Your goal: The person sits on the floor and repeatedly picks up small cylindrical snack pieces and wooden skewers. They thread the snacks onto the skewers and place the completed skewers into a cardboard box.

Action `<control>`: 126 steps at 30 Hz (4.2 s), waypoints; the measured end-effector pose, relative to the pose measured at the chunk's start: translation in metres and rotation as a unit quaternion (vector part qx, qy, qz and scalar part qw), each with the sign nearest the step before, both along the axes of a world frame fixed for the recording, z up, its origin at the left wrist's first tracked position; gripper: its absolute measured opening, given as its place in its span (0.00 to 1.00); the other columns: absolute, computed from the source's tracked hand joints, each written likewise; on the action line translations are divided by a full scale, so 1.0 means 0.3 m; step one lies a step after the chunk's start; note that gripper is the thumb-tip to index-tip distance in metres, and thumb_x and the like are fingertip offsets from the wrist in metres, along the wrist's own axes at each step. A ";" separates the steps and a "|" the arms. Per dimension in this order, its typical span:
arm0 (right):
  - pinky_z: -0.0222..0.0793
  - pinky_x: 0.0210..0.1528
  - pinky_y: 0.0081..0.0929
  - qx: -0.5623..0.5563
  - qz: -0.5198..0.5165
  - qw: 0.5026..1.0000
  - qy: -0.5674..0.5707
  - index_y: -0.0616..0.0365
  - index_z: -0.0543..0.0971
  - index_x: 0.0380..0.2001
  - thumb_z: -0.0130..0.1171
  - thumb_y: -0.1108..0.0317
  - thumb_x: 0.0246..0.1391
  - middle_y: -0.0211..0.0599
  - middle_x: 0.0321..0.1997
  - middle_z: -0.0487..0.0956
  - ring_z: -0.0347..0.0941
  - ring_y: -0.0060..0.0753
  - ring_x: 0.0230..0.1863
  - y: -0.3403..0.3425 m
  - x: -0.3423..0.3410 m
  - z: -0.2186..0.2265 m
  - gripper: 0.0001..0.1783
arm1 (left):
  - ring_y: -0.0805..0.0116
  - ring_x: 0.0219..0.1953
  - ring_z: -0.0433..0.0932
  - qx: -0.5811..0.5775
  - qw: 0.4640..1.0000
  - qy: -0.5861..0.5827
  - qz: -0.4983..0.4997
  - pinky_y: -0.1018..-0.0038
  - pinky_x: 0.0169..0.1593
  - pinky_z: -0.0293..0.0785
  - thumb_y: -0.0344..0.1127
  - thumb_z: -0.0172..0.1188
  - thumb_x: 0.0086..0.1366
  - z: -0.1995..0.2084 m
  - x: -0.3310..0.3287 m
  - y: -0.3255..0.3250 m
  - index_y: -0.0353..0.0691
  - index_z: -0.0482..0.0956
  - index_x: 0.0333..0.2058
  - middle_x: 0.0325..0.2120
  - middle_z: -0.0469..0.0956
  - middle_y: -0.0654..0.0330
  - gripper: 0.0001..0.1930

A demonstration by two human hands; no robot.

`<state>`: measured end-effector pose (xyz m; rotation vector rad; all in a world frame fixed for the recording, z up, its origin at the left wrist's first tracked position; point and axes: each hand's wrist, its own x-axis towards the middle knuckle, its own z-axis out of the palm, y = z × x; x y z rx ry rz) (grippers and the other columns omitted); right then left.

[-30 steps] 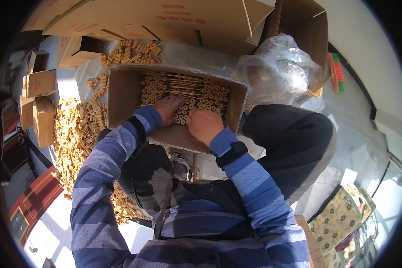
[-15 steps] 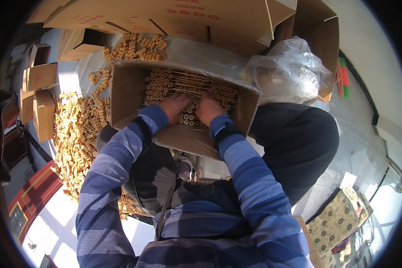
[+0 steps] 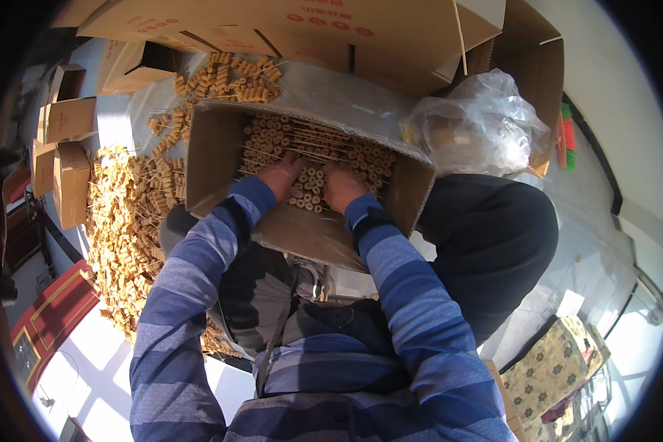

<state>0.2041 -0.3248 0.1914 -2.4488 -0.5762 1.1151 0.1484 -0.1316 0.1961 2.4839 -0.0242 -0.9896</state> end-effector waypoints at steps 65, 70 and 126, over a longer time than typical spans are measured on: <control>0.72 0.54 0.44 -0.041 0.234 0.962 -0.135 0.60 0.75 0.57 0.58 0.61 0.62 0.57 0.54 0.78 0.77 0.57 0.53 -0.119 0.131 0.128 0.23 | 0.42 0.43 0.81 0.138 0.747 0.050 0.649 0.50 0.42 0.80 0.38 0.59 0.66 -0.501 -1.107 0.323 0.42 0.74 0.46 0.45 0.80 0.47 0.12; 0.73 0.53 0.44 -0.045 0.243 0.959 -0.140 0.57 0.76 0.55 0.57 0.64 0.61 0.56 0.52 0.79 0.77 0.59 0.51 -0.113 0.092 0.124 0.20 | 0.42 0.42 0.80 0.154 0.755 -0.033 0.637 0.53 0.45 0.78 0.37 0.60 0.62 -0.475 -1.130 0.255 0.40 0.77 0.38 0.43 0.77 0.46 0.09; 0.75 0.49 0.42 -0.026 0.236 0.970 -0.055 0.58 0.80 0.49 0.59 0.62 0.62 0.53 0.46 0.82 0.80 0.56 0.48 -0.101 -0.041 0.236 0.16 | 0.41 0.53 0.76 0.068 0.683 0.089 0.722 0.53 0.56 0.75 0.46 0.67 0.59 -0.573 -1.081 0.155 0.36 0.76 0.51 0.53 0.72 0.41 0.25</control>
